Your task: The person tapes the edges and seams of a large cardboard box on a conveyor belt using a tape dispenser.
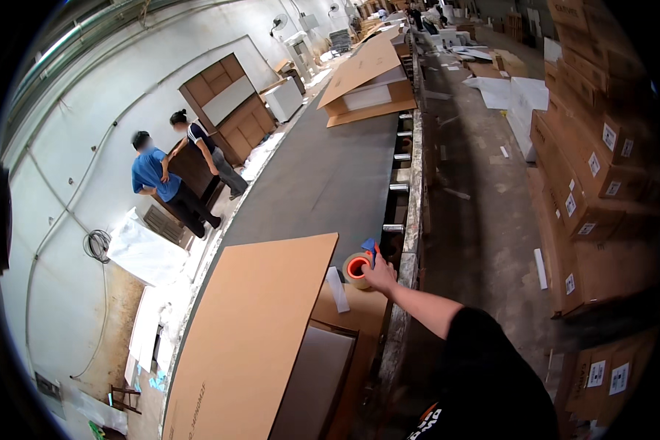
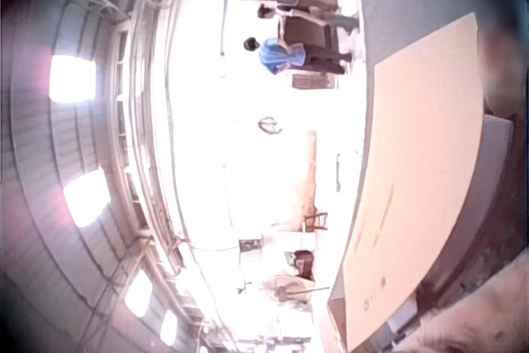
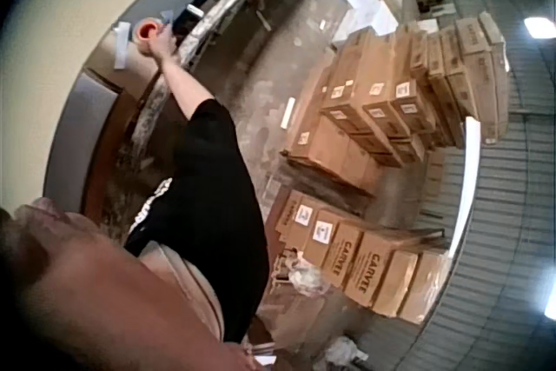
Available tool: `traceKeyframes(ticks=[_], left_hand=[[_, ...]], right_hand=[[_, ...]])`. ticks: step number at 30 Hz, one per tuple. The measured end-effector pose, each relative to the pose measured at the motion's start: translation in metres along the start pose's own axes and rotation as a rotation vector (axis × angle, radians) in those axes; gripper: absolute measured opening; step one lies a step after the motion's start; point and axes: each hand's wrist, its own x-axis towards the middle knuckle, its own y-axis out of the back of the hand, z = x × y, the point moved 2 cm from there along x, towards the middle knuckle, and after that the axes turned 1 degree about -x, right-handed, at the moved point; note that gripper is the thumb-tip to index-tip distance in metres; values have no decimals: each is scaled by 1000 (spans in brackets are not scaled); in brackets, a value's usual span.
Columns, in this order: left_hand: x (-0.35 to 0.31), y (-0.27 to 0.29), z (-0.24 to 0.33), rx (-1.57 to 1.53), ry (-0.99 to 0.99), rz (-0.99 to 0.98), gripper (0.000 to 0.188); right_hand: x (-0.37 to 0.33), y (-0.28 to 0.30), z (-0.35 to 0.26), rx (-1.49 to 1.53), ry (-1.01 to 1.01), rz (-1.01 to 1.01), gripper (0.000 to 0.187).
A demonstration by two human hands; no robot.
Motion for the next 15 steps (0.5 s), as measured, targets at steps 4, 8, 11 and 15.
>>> traceKeyframes(ticks=[4,8,11,15], left_hand=[[20,5,8,-4,-15,19,90],[29,5,10,-11,-43,38,90],[38,-4,7,-29,-78,35,90],[31,-3,-6,-26,-71,52,90]], right_hand=[[-146,42,-70,-294,1009,-221,57],[-222,0,-92,-439,1334,-610,83],[-213,-32,-63,-451,1216,-642,86],[-222,-42,-85,-737,1136,-715,85]])
